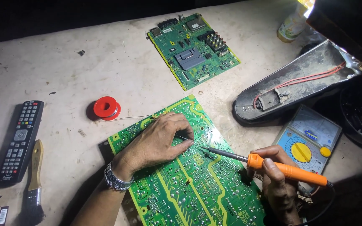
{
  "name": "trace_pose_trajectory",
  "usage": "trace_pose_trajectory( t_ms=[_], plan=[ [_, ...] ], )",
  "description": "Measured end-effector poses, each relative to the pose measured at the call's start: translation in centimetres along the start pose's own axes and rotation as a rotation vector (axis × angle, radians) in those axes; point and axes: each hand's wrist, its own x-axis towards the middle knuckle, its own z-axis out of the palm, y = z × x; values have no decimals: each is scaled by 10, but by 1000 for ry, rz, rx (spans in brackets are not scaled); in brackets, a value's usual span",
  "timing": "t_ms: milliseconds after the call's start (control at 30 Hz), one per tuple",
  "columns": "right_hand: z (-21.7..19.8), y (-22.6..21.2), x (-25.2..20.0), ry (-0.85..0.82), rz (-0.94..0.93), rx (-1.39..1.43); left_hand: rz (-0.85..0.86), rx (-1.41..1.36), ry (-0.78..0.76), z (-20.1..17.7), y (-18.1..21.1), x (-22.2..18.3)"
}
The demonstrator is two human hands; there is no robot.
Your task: Soldering electronic components onto a large green circuit board using a soldering iron and solder wire.
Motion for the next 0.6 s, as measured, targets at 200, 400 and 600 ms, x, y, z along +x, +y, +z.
trace_pose_trajectory(
  t_ms=[200, 400, 600],
  plan=[
    [0, 3, 1, -11, 8, 38, 37, 19, 11, 0, 0, 0],
    [-4, 9, 2, -6, 27, 47, 27, 4, 12, 2, -1, 0],
    [-4, 9, 3, -4, 27, 28, 25, 10, -3, 0, 0, 0]
  ],
)
